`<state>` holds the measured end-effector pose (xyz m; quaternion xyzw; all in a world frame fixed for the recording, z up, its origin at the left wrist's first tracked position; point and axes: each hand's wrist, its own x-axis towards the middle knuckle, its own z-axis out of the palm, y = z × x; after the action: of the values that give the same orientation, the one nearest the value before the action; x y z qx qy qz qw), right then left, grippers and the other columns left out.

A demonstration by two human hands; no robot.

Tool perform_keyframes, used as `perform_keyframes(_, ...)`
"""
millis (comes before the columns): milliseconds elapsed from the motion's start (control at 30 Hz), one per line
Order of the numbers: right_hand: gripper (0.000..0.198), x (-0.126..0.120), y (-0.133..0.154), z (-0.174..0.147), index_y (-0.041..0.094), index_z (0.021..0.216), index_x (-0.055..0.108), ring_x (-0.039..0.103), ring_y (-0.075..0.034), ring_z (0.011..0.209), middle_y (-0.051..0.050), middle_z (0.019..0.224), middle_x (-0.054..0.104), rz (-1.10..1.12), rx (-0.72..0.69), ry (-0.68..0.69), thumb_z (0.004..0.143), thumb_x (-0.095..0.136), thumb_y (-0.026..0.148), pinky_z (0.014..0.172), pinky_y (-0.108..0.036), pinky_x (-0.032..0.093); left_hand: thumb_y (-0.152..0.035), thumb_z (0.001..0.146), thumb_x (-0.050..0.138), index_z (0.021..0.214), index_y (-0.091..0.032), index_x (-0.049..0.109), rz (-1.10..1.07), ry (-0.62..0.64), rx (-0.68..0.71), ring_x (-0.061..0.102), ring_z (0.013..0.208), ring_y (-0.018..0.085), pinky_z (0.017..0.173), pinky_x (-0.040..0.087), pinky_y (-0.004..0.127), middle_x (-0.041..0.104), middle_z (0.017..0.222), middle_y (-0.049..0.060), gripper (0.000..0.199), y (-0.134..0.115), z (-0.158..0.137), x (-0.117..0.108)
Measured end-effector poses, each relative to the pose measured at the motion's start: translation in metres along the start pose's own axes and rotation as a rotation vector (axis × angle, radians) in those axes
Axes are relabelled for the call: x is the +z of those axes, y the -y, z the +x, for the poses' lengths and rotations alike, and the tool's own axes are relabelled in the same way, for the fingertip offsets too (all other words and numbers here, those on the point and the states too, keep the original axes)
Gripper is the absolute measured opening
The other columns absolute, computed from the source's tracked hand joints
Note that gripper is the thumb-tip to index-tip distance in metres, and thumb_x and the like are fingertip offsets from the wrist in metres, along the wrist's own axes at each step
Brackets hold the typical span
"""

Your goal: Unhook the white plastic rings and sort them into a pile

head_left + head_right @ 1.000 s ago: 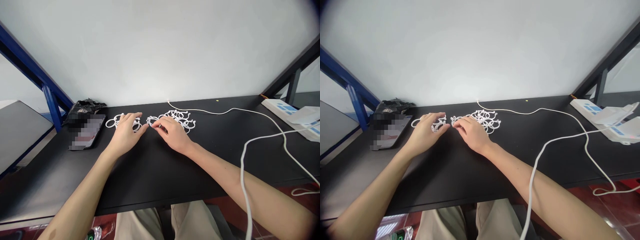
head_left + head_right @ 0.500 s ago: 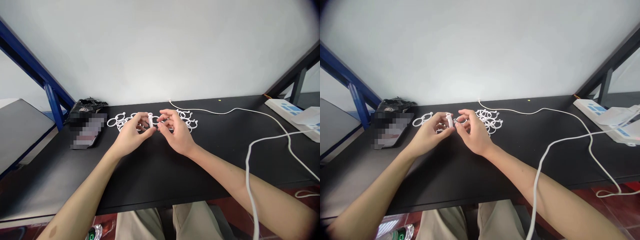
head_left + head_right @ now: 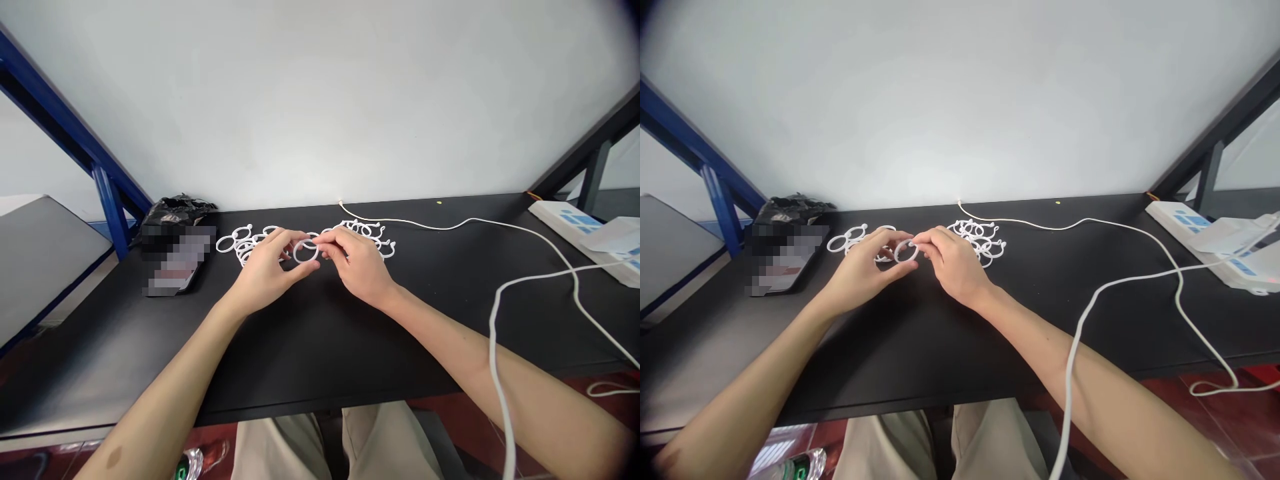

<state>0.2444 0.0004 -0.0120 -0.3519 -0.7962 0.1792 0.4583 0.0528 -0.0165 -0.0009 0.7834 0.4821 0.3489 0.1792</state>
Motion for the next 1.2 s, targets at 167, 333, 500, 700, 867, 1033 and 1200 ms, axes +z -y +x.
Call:
perform_keyframes(167, 0.017, 0.003, 0.0, -0.001, 0.024, 0.098, 0.065, 0.067, -0.015, 0.084, -0.001, 0.095, 0.071, -0.005, 0.01, 0.01, 0.097, 0.049, 0.019, 0.079, -0.032, 0.055, -0.041, 0.085, 0.064, 0.112, -0.023, 0.062, 0.036, 0.017, 0.031, 0.056, 0.085, 0.018, 0.076, 0.049, 0.033, 0.06, 0.095, 0.002, 0.033, -0.002, 0.0, -0.001)
perform_keyframes(333, 0.027, 0.008, -0.006, 0.0, 0.018, 0.118, 0.063, 0.059, -0.025, 0.117, -0.009, 0.117, 0.069, -0.317, -0.013, 0.1, 0.097, 0.052, 0.029, 0.101, -0.045, 0.049, -0.042, 0.083, 0.065, 0.109, -0.021, 0.063, 0.259, -0.16, -0.128, 0.058, 0.093, 0.023, 0.083, 0.048, 0.035, 0.063, 0.1, 0.005, 0.033, 0.008, 0.003, -0.006)
perform_keyframes(500, 0.025, 0.014, -0.017, 0.001, 0.016, 0.104, 0.074, 0.047, -0.031, 0.129, -0.007, 0.112, 0.072, -0.535, -0.094, 0.319, 0.096, 0.051, 0.018, 0.109, -0.047, 0.042, -0.044, 0.083, 0.062, 0.122, -0.018, 0.059, 0.595, -0.246, -0.339, 0.049, 0.115, 0.037, 0.096, 0.042, 0.05, 0.06, 0.12, 0.014, 0.048, 0.028, 0.003, -0.01)
perform_keyframes(700, 0.019, 0.01, -0.011, -0.001, 0.021, 0.088, 0.073, 0.06, -0.021, 0.094, -0.002, 0.092, 0.075, -0.225, -0.012, 0.157, 0.091, 0.057, 0.012, 0.085, -0.039, 0.052, -0.047, 0.084, 0.061, 0.123, -0.022, 0.06, 0.405, -0.168, -0.171, 0.047, 0.12, 0.033, 0.104, 0.039, 0.049, 0.061, 0.125, 0.009, 0.046, 0.02, 0.002, -0.004)
perform_keyframes(867, 0.001, 0.006, 0.003, -0.003, 0.022, 0.088, 0.062, 0.066, -0.013, 0.08, 0.001, 0.088, 0.069, 0.218, 0.171, 0.032, 0.089, 0.061, 0.022, 0.076, -0.03, 0.054, -0.052, 0.087, 0.058, 0.13, -0.02, 0.054, -0.002, 0.027, -0.137, 0.059, 0.113, 0.025, 0.098, 0.048, 0.041, 0.063, 0.126, 0.008, 0.054, 0.005, 0.002, -0.002)
perform_keyframes(1033, 0.014, 0.009, 0.004, -0.005, 0.023, 0.084, 0.052, 0.068, -0.013, 0.084, 0.001, 0.089, 0.067, 0.366, 0.226, 0.047, 0.085, 0.065, 0.025, 0.081, -0.031, 0.056, -0.051, 0.087, 0.06, 0.128, -0.02, 0.056, -0.128, 0.044, -0.101, 0.064, 0.102, 0.022, 0.089, 0.052, 0.037, 0.067, 0.114, 0.007, 0.051, 0.001, 0.001, 0.0)
perform_keyframes(1200, 0.03, 0.011, 0.003, -0.008, 0.024, 0.108, 0.047, 0.071, -0.014, 0.089, 0.0, 0.095, 0.069, 0.392, 0.258, 0.07, 0.083, 0.062, 0.018, 0.089, -0.035, 0.057, -0.046, 0.088, 0.061, 0.124, -0.02, 0.059, -0.107, 0.011, -0.086, 0.063, 0.094, 0.019, 0.083, 0.054, 0.034, 0.067, 0.109, 0.005, 0.045, -0.001, 0.001, 0.001)
